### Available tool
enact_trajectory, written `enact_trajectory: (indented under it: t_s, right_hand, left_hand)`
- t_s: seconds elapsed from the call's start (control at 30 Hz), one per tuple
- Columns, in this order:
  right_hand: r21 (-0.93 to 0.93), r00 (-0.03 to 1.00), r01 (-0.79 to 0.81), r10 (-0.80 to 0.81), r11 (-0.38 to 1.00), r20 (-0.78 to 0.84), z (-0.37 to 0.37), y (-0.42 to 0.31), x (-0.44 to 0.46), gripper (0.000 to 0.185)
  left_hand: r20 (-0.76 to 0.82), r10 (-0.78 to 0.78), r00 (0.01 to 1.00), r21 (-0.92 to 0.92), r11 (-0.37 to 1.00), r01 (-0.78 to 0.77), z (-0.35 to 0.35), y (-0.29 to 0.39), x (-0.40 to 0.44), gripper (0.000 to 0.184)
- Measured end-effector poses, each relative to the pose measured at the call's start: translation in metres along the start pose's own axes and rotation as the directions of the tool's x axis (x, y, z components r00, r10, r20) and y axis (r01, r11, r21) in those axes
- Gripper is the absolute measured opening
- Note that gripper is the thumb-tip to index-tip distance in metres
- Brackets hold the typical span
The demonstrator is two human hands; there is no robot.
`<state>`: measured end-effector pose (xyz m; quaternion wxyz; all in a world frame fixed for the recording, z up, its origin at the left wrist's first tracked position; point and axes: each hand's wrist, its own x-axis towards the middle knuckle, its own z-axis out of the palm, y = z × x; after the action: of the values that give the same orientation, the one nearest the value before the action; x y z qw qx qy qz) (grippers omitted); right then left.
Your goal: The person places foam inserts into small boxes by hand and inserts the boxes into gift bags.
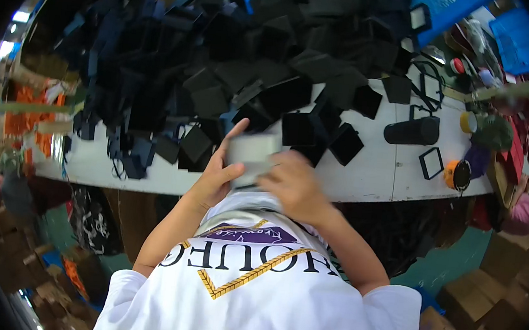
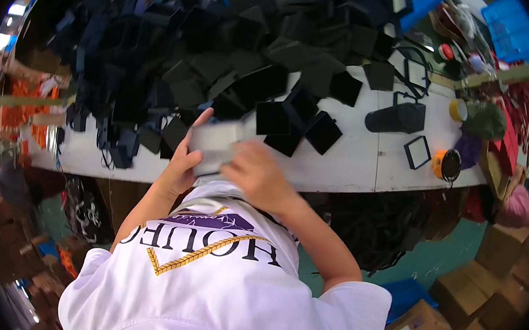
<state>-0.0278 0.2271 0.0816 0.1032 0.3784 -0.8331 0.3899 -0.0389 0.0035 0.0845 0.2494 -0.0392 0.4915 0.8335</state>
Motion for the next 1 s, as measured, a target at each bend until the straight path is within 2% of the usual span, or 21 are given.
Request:
enact_trajectory:
  t_s: [0.03, 0.07, 0.1, 0.13, 0.17, 0.2, 0.27, 0.3, 0.4, 0.43, 0.53, 0.63, 0.73, 0.77, 0.8, 0.87, 0.9, 0.93, 0.97, 1.0]
  right_hand:
    - [0.063, 0.999, 0.039, -0.039, 0.997, 0.005, 0.02, -0.006, 0.005, 0.021]
    - [0.132, 0.997, 0.076, -0.077, 0.988, 0.008, 0.038, -0.011, 0.011, 0.021]
    - [0.201, 0.993, 0.112, -0.115, 0.973, 0.004, 0.054, -0.012, 0.015, 0.021]
    - [0.227, 1.0, -0.013, 0.014, 0.974, -0.002, 0.065, -0.013, 0.012, 0.021]
    - [0.248, 0.989, -0.14, 0.145, 0.959, -0.001, 0.072, -0.01, 0.008, 0.022]
    - [0.26, 0.963, -0.261, 0.269, 0.93, 0.003, 0.078, -0.002, 0.003, 0.023]
    - [0.105, 0.854, -0.513, 0.493, 0.852, 0.166, 0.104, 0.036, -0.018, 0.039]
    - [0.002, 0.87, -0.461, 0.452, 0.887, 0.198, 0.124, 0.051, -0.032, 0.065]
    - [-0.353, 0.847, -0.156, 0.309, 0.923, 0.433, 0.145, 0.037, -0.023, 0.086]
    - [-0.392, 0.773, -0.128, 0.339, 0.911, 0.536, 0.157, 0.037, -0.024, 0.096]
    - [-0.432, 0.718, -0.168, 0.411, 0.886, 0.562, 0.173, 0.039, -0.023, 0.085]
    - [-0.425, 0.735, -0.17, 0.401, 0.889, 0.547, 0.168, 0.051, -0.02, 0.068]
    - [-0.179, 0.828, -0.364, 0.405, 0.914, 0.388, 0.134, 0.043, -0.012, 0.054]
    - [-0.137, 0.8, -0.477, 0.494, 0.868, 0.342, 0.117, 0.037, -0.005, 0.044]
    - [0.079, 0.777, -0.586, 0.532, 0.806, 0.336, 0.107, 0.04, -0.005, 0.042]
    - [0.486, 0.722, -0.683, 0.603, 0.545, 0.338, 0.089, 0.05, -0.004, 0.038]
    - [0.468, 0.662, -0.738, 0.657, 0.486, 0.361, 0.08, 0.049, -0.001, 0.037]
    - [0.513, 0.661, -0.733, 0.647, 0.446, 0.38, 0.075, 0.049, 0.001, 0.038]
    - [0.558, 0.661, -0.724, 0.637, 0.404, 0.397, 0.072, 0.05, 0.002, 0.038]
    - [0.602, 0.664, -0.712, 0.625, 0.36, 0.411, 0.069, 0.051, 0.003, 0.039]
  left_hand:
    - [-0.102, -0.072, 0.992, 0.037, 0.996, 0.077, -0.008, -0.003, -0.013, 0.091]
    - [-0.186, -0.107, 0.977, -0.011, 0.994, 0.106, -0.026, -0.009, -0.028, 0.083]
    - [-0.28, -0.127, 0.951, -0.192, 0.978, 0.074, -0.038, -0.014, -0.046, 0.08]
    - [-0.365, -0.166, 0.916, -0.366, 0.93, 0.023, -0.05, -0.019, -0.069, 0.077]
    - [-0.484, -0.176, 0.857, -0.414, 0.909, -0.047, -0.066, -0.03, -0.089, 0.072]
    - [-0.611, -0.173, 0.773, -0.386, 0.917, -0.1, -0.087, -0.044, -0.109, 0.059]
    - [-0.703, -0.191, 0.685, -0.429, 0.882, -0.194, -0.105, -0.053, -0.142, 0.056]
    - [-0.69, -0.184, 0.7, -0.44, 0.874, -0.204, -0.119, -0.066, -0.156, 0.057]
    - [-0.731, -0.218, 0.647, -0.441, 0.874, -0.203, -0.123, -0.081, -0.166, 0.057]
    - [-0.766, -0.207, 0.609, -0.361, 0.922, -0.14, -0.121, -0.085, -0.163, 0.057]
    - [-0.762, -0.19, 0.619, -0.275, 0.96, -0.045, -0.108, -0.081, -0.146, 0.055]
    - [-0.677, -0.177, 0.715, -0.193, 0.979, 0.06, -0.12, -0.1, -0.133, 0.051]
    - [-0.575, -0.2, 0.793, -0.214, 0.973, 0.09, -0.11, -0.09, -0.116, 0.046]
    - [-0.527, -0.18, 0.831, -0.214, 0.974, 0.076, -0.109, -0.086, -0.109, 0.046]
    - [-0.476, -0.164, 0.864, -0.217, 0.974, 0.066, -0.107, -0.081, -0.103, 0.047]
    - [-0.399, -0.199, 0.895, -0.274, 0.957, 0.09, -0.101, -0.068, -0.088, 0.054]
    - [-0.379, -0.205, 0.903, -0.281, 0.955, 0.099, -0.095, -0.062, -0.078, 0.058]
    - [-0.359, -0.212, 0.909, -0.288, 0.952, 0.108, -0.092, -0.057, -0.071, 0.062]
    - [-0.306, -0.185, 0.934, -0.237, 0.965, 0.114, -0.091, -0.053, -0.065, 0.059]
    - [-0.267, -0.192, 0.944, -0.265, 0.957, 0.12, -0.089, -0.048, -0.06, 0.059]
